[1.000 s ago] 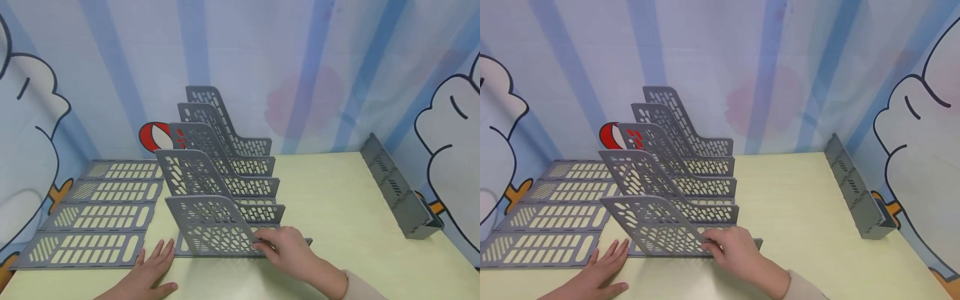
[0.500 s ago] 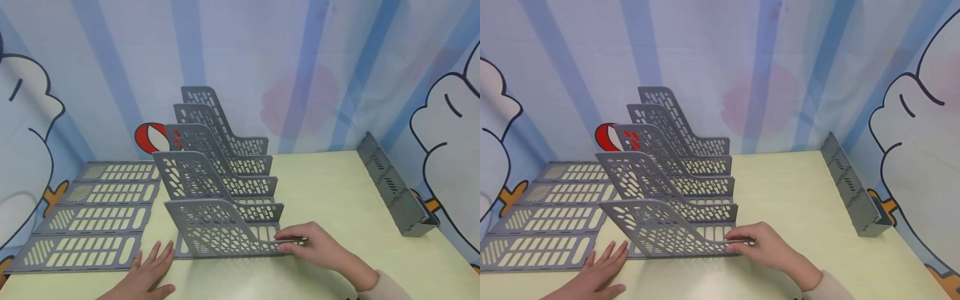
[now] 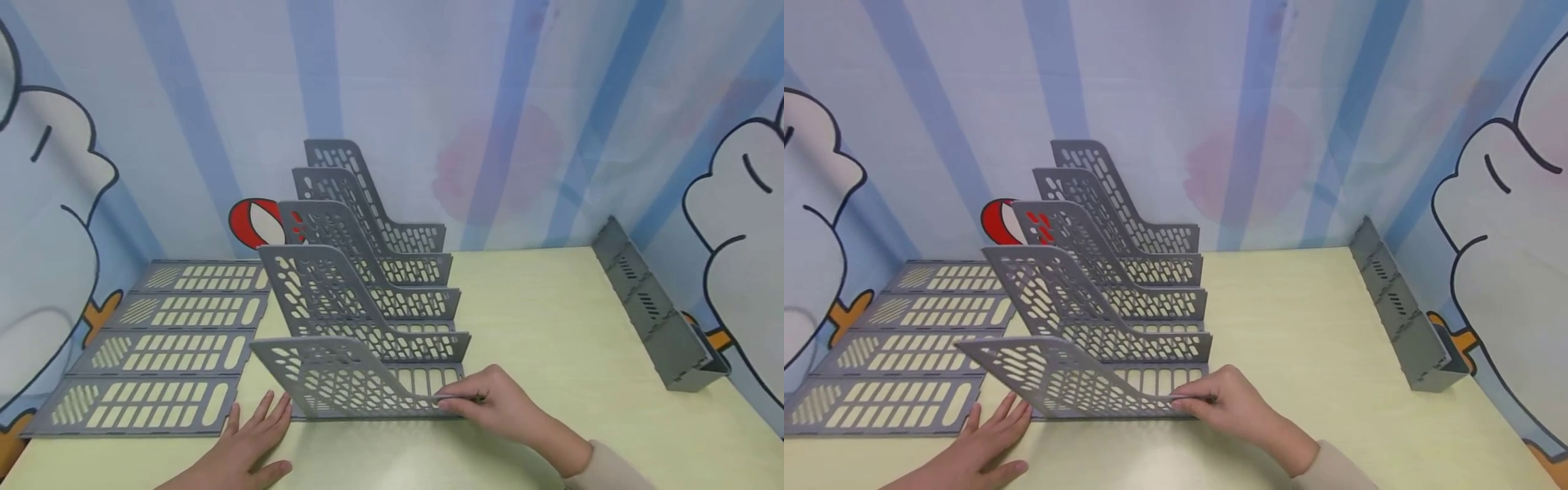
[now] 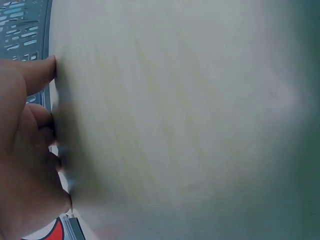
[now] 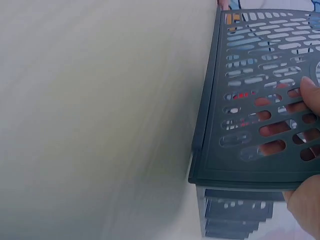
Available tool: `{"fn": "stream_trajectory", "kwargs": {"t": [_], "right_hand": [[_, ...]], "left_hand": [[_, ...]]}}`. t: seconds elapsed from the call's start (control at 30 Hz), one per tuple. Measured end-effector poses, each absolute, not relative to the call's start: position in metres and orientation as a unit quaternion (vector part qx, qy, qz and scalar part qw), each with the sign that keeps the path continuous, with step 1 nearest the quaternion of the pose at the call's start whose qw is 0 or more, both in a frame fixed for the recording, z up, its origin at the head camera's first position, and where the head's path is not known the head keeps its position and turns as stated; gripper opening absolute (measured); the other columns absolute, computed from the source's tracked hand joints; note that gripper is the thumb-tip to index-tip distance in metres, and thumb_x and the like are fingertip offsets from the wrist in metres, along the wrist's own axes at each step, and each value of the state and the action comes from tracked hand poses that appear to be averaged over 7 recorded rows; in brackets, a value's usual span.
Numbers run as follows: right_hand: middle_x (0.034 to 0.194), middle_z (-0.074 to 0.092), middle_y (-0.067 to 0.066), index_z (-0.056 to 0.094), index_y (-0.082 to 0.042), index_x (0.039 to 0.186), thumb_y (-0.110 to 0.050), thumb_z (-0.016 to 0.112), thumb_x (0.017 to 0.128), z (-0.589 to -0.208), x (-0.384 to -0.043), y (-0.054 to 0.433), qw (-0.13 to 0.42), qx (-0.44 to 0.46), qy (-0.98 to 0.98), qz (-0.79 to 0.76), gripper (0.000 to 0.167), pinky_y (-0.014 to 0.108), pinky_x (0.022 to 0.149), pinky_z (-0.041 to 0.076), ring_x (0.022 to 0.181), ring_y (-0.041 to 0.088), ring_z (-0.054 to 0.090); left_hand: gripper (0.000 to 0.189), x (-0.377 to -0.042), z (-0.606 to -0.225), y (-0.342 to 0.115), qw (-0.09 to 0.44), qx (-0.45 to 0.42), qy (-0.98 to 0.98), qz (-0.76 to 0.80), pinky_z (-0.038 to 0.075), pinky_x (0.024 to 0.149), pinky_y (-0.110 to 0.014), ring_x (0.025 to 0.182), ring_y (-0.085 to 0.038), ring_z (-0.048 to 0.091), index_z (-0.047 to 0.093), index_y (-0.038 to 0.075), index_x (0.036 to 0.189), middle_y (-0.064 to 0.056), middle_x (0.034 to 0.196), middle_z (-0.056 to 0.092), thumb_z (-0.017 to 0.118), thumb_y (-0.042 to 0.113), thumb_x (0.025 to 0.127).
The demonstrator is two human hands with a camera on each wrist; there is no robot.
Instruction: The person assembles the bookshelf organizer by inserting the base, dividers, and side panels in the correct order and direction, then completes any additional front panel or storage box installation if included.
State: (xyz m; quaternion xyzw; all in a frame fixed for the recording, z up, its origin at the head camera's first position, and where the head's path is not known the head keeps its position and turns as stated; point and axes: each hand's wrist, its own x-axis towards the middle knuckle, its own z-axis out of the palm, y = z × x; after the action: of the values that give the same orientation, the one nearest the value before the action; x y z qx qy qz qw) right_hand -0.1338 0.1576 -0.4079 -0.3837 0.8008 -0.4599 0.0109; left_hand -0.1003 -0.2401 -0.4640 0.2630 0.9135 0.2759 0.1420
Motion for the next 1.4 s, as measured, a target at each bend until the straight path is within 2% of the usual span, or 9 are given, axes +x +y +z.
{"fn": "stream_trajectory", "kwargs": {"t": [0.17,0.23,0.4,0.7,0.8,0.97,1.1,1.23,1.4], "right_hand": [[0.085,0.075,0.009,0.076,0.001,0.095,-0.01,0.068,0.089,-0.407,-0.135,0.144,0.01,-0.39,0.796,-0.464,0.015,0.016,0.044,0.039,0.051,-0.01,0.039],[0.086,0.075,0.01,0.076,0.001,0.095,-0.011,0.068,0.089,-0.407,-0.135,0.14,0.012,-0.388,0.794,-0.467,0.015,0.016,0.044,0.041,0.051,-0.011,0.041],[0.087,0.075,0.009,0.077,0.0,0.094,-0.011,0.069,0.089,-0.408,-0.136,0.136,0.006,-0.38,0.797,-0.47,0.014,0.017,0.044,0.044,0.051,-0.008,0.048],[0.084,0.075,0.008,0.077,-0.001,0.095,-0.016,0.069,0.089,-0.409,-0.139,0.135,0.01,-0.349,0.812,-0.468,0.017,0.02,0.043,0.044,0.049,-0.006,0.047],[0.083,0.075,0.007,0.076,-0.002,0.095,-0.018,0.069,0.09,-0.408,-0.14,0.136,0.02,-0.339,0.815,-0.47,0.018,0.021,0.046,0.047,0.051,0.003,0.056],[0.087,0.075,0.006,0.076,-0.004,0.095,-0.022,0.071,0.088,-0.406,-0.139,0.138,0.034,-0.319,0.819,-0.476,0.019,0.025,0.061,0.056,0.072,0.01,0.069],[0.095,0.074,0.005,0.074,-0.005,0.1,-0.023,0.074,0.085,-0.41,-0.135,0.141,0.017,-0.321,0.821,-0.471,0.023,0.028,0.077,0.056,0.087,0.008,0.069],[0.101,0.074,0.005,0.07,-0.003,0.107,-0.022,0.075,0.085,-0.414,-0.131,0.148,0.005,-0.313,0.822,-0.475,0.03,0.029,0.084,0.055,0.094,0.009,0.068],[0.107,0.072,0.008,0.066,0.0,0.116,-0.023,0.074,0.085,-0.413,-0.125,0.159,0.019,-0.284,0.829,-0.482,0.039,0.029,0.086,0.054,0.099,0.01,0.067]], "left_hand": [[0.076,-0.101,-0.463,-0.237,0.15,0.261,0.911,0.283,-0.012,0.094,-0.08,0.141,-0.015,-0.018,0.037,-0.013,0.141,-0.03,0.152,0.022,0.06,0.041,0.092],[0.075,-0.101,-0.463,-0.237,0.152,0.26,0.909,0.289,-0.013,0.095,-0.079,0.141,-0.016,-0.016,0.038,-0.014,0.14,-0.031,0.151,0.023,0.061,0.04,0.092],[0.076,-0.101,-0.462,-0.236,0.144,0.262,0.909,0.289,-0.013,0.095,-0.079,0.123,0.017,-0.023,0.04,-0.013,0.139,-0.029,0.152,0.024,0.063,0.04,0.09],[0.075,-0.104,-0.459,-0.239,0.147,0.277,0.896,0.314,-0.016,0.094,-0.078,0.122,0.02,-0.023,0.04,-0.016,0.137,-0.034,0.149,0.025,0.063,0.037,0.09],[0.076,-0.106,-0.457,-0.238,0.156,0.272,0.894,0.319,-0.016,0.096,-0.077,0.137,0.0,-0.023,0.039,-0.015,0.138,-0.032,0.151,0.023,0.063,0.039,0.09],[0.078,-0.105,-0.45,-0.234,0.165,0.26,0.895,0.324,-0.011,0.097,-0.078,0.14,-0.052,0.004,0.038,-0.013,0.14,-0.032,0.151,0.023,0.066,0.038,0.088],[0.08,-0.102,-0.431,-0.232,0.179,0.214,0.884,0.375,-0.01,0.103,-0.073,0.144,-0.046,0.003,0.029,0.008,0.152,-0.022,0.158,0.016,0.067,0.037,0.088],[0.081,-0.1,-0.403,-0.229,0.096,0.188,0.886,0.412,-0.004,0.106,-0.072,0.146,-0.039,0.007,0.024,0.034,0.153,-0.009,0.161,0.015,0.07,0.036,0.087],[0.086,-0.096,-0.366,-0.23,-0.044,0.194,0.895,0.4,0.005,0.109,-0.069,0.145,-0.04,0.016,0.023,0.038,0.152,-0.002,0.159,0.023,0.075,0.029,0.084]]}}
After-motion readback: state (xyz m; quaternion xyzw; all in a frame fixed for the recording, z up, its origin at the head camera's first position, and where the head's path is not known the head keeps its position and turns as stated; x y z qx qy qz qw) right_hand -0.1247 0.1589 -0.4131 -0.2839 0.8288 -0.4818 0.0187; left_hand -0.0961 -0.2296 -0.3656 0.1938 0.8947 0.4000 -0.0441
